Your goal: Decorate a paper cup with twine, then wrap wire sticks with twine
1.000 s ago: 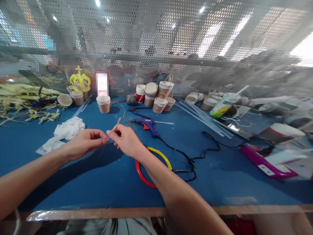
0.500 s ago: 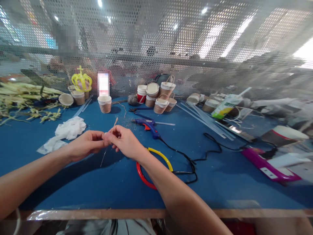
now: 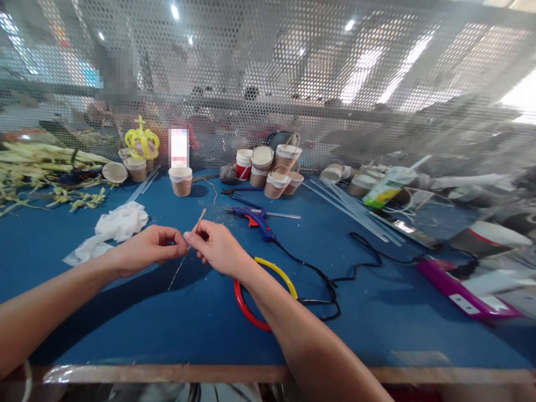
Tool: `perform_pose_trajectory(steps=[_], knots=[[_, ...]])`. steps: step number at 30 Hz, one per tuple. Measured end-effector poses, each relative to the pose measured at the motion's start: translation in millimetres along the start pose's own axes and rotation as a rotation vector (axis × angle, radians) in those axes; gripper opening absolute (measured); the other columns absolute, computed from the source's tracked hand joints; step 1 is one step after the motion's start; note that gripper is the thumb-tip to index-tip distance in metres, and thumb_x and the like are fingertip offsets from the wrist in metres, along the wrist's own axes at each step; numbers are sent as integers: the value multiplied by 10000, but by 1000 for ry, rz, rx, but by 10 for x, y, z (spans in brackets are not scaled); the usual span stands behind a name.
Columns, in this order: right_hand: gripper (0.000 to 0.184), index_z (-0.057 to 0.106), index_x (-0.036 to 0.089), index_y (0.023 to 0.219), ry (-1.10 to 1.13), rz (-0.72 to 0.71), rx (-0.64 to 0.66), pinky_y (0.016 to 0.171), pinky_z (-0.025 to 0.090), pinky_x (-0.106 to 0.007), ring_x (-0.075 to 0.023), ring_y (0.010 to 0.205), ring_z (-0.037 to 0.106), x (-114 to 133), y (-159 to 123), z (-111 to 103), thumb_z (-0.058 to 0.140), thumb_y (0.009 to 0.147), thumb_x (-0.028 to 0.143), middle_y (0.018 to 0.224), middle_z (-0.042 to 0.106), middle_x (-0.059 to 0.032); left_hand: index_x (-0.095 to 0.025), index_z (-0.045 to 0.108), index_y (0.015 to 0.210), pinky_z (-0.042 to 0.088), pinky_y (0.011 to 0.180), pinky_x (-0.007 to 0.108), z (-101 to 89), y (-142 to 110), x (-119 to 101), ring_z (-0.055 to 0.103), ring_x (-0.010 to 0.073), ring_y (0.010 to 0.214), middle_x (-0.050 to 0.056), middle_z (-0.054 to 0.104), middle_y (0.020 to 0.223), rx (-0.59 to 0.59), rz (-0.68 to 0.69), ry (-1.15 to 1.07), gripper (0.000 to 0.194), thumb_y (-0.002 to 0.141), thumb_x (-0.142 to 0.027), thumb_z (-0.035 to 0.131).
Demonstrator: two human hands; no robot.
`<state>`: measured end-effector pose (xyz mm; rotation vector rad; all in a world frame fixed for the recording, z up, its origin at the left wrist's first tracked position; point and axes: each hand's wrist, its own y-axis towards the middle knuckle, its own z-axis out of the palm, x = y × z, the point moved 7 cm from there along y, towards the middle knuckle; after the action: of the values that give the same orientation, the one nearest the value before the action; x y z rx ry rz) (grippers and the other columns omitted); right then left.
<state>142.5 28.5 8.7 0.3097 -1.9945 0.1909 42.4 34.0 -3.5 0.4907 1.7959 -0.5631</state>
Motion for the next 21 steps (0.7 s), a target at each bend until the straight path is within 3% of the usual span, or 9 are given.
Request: perform_pose_trajectory(steps=[12, 21], knots=[[252, 419, 173, 586, -183, -44, -118, 395, 295, -183, -62, 389, 403, 2, 8, -40, 496, 767, 332, 440, 460, 52, -127, 523, 647, 182, 427, 195, 2, 10, 83, 269, 42, 456, -63, 409, 537, -63, -24, 28, 206, 678, -328, 557], [266, 398, 183, 579, -72, -9, -131, 384, 300, -190, -62, 391, 387, -46, 7, -29, 517, 751, 347, 445, 438, 59, -133, 516, 650, 168, 416, 206, 12, 24, 128, 265, 42, 435, -67, 376, 506, -52, -44, -34, 232, 683, -356, 567]])
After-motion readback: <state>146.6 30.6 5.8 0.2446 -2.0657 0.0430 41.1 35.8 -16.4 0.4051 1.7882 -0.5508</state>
